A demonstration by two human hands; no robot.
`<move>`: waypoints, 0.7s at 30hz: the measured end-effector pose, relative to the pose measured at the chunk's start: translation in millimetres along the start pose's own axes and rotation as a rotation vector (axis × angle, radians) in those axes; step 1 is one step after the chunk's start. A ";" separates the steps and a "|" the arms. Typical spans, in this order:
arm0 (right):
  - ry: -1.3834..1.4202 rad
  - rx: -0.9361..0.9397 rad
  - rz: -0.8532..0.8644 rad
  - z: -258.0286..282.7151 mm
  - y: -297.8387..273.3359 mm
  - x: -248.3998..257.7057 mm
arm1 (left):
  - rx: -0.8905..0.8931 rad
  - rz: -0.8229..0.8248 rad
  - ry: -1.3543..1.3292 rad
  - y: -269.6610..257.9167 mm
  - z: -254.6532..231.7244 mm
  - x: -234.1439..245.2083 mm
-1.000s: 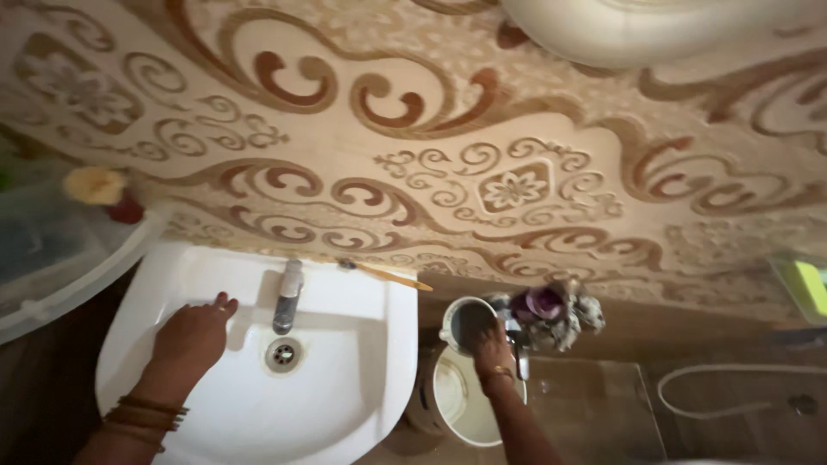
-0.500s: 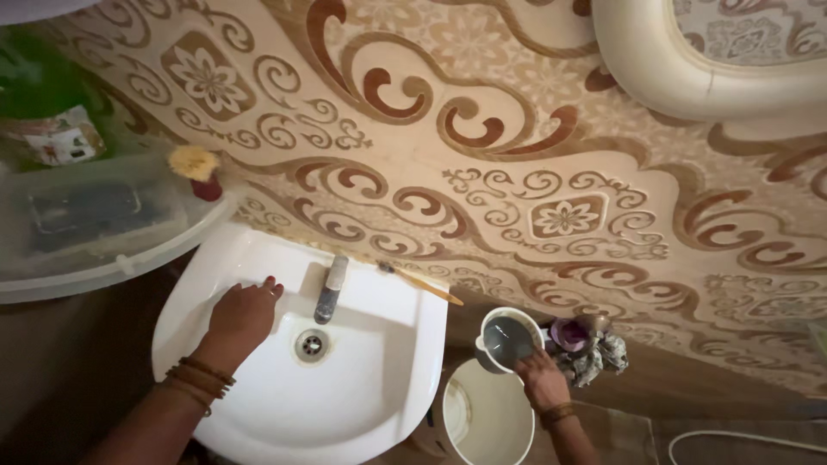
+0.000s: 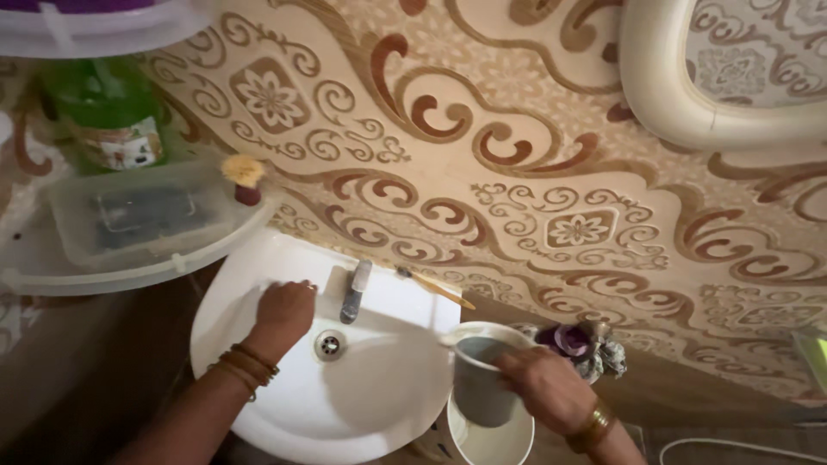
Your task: The person cleans the surface and basin of a sink using a toothbrush and a cloth.
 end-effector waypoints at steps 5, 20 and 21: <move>0.222 0.147 0.138 71.7 75.3 25.2 | -0.185 -0.267 -0.321 6.7 -22.5 26.5; 0.383 0.314 0.151 115.0 138.8 8.3 | -0.427 -0.149 -0.790 -14.9 -22.6 19.6; 0.402 0.359 0.135 115.7 135.4 3.5 | -0.449 -0.149 -0.754 -21.0 -22.1 17.9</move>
Point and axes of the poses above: each hand's wrist, its own y-axis towards the middle knuckle, its own x-axis out of the back of the hand, z = x × y, the point moved 1 cm from there along y, towards the middle knuckle, and after that the axes turned 5 degrees about y, right-handed, at the moved point
